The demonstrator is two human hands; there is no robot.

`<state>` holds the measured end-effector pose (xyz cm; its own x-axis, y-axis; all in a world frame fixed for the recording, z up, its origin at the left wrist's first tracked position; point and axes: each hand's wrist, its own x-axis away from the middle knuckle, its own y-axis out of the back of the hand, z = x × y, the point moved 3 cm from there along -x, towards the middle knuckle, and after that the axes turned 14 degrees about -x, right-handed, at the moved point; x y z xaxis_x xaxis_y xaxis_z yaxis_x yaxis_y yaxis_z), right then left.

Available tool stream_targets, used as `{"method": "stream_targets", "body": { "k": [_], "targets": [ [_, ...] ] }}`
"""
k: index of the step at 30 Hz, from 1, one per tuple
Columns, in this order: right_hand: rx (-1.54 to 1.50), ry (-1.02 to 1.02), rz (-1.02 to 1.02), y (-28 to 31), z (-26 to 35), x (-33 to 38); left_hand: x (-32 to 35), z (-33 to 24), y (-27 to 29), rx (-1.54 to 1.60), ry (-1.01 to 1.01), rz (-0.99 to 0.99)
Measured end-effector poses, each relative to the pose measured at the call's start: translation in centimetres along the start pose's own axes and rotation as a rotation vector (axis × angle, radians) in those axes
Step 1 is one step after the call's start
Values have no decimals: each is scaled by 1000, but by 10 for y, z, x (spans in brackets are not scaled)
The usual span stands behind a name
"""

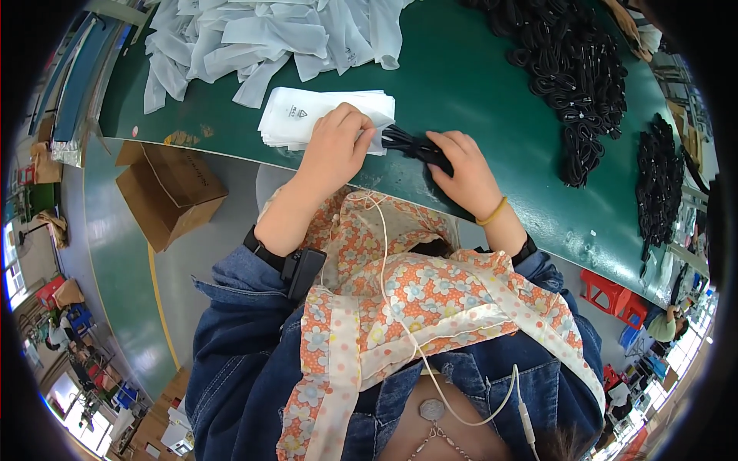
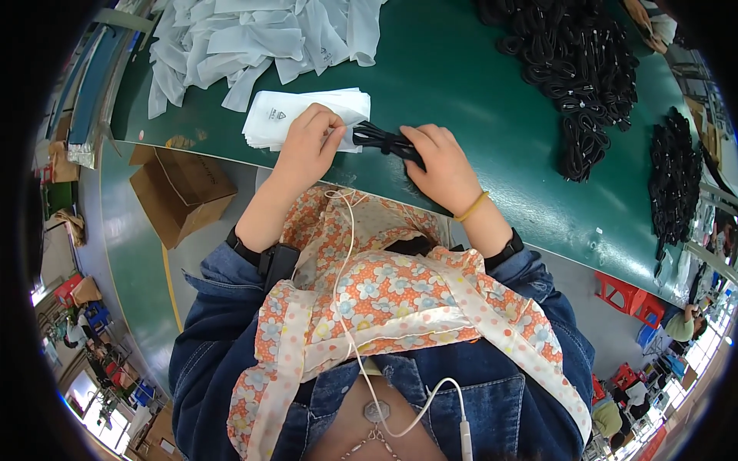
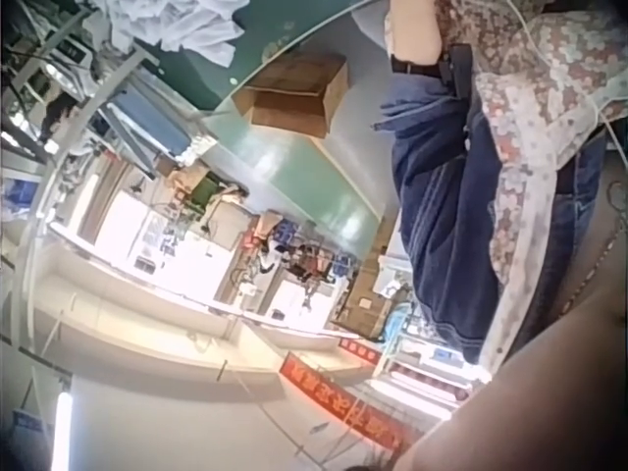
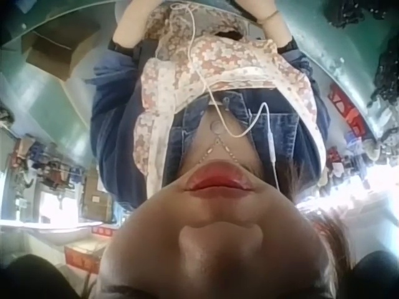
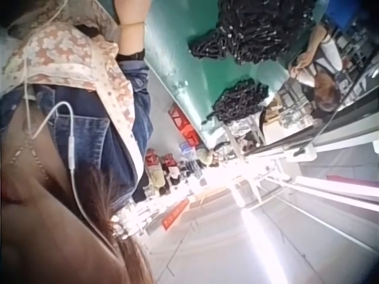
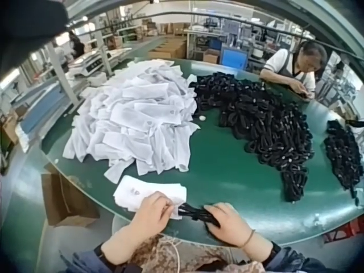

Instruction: The person bags black cables by hand, picking up a cable, sliding it into a white plastic bag, and placing the bagged cable onto a pile on the table.

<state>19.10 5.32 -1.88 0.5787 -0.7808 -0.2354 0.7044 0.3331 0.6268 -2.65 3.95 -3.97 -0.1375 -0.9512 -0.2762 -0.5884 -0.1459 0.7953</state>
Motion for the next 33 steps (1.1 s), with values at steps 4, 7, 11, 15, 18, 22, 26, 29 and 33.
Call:
{"method": "stream_targets", "body": {
  "k": [4,7,11,15,18,22,26,29,33],
  "targets": [
    [-169,24,-58,5,3,-2,-7,-23,7,-84,-148,-42],
    [-262,66,-176,12,20,-14,-18,-41,16,186,-32,4],
    [-655,98,-308,28,31,-24,-30,-50,40,366,56,-11],
    [-1029,-42,-423,39,30,-22,-32,-51,50,142,-74,-115],
    [-991,-130,-248,31,33,-21,-31,-62,51,-15,-177,-164],
    [-859,-87,-394,24,37,-13,-30,-69,50,-59,-224,-194],
    [-574,3,-469,37,38,-14,-29,-66,54,-22,-191,-212],
    [-567,-58,-364,38,42,-19,-29,-71,55,-30,-202,-194],
    [-443,-23,-297,31,50,-23,-30,-82,55,-45,-254,-202]
  ]
}}
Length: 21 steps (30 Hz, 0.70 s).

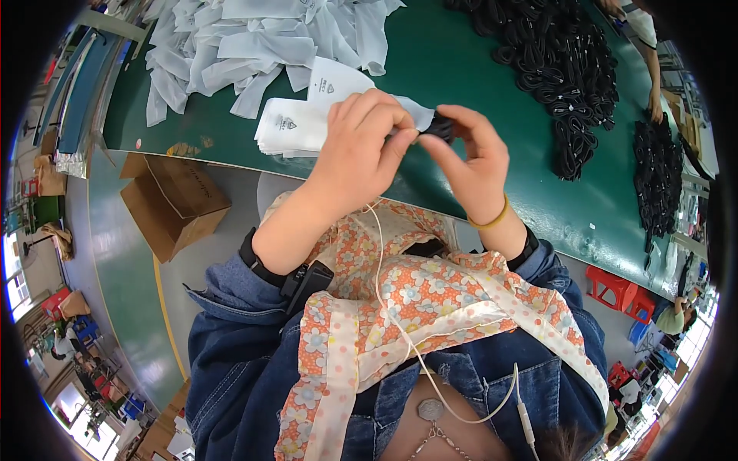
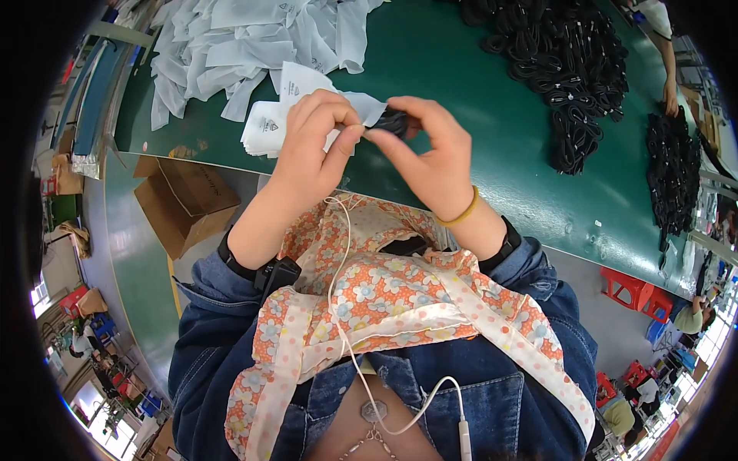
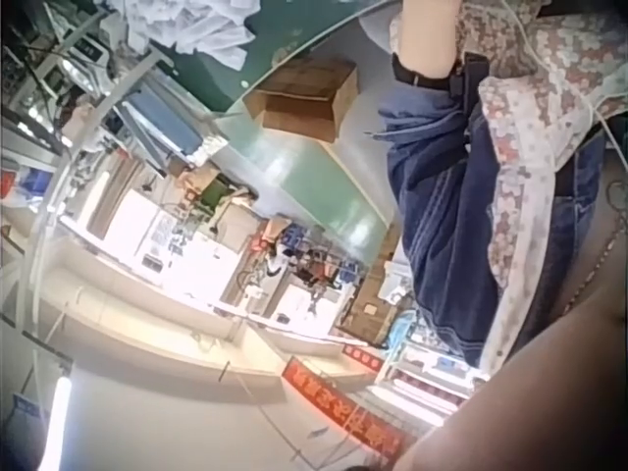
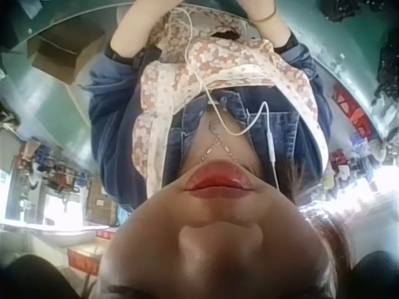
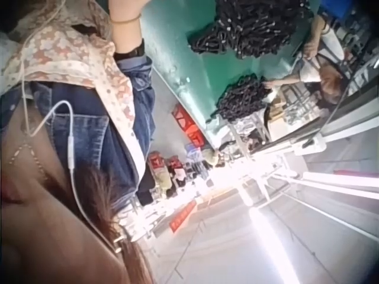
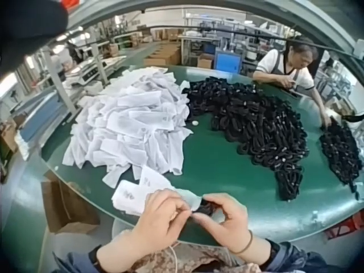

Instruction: The person bags black cables by hand, picking up a cable, sliding it into a white plastic bag, and placing the bagged cable onto a pile on the table.

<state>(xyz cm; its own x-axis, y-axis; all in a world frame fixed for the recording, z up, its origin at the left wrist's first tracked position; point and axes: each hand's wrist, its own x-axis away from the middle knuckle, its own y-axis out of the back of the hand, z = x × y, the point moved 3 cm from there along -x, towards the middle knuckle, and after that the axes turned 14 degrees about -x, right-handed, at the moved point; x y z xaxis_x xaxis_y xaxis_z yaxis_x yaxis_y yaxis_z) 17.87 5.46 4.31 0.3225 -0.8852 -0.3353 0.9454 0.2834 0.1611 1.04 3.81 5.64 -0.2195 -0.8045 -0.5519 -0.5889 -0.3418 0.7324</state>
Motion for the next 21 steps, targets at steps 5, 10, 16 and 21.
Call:
{"method": "stream_targets", "body": {
  "k": [5,10,16,21],
  "targets": [
    [-88,209,111,-1,15,-3,4,6,-1,743,351,84],
    [151,464,257,8,20,-5,13,9,-4,1230,565,181],
    [260,595,254,12,37,3,15,3,-5,1416,773,99],
    [305,532,251,11,44,-7,15,2,-7,1450,712,150]
  ]
}}
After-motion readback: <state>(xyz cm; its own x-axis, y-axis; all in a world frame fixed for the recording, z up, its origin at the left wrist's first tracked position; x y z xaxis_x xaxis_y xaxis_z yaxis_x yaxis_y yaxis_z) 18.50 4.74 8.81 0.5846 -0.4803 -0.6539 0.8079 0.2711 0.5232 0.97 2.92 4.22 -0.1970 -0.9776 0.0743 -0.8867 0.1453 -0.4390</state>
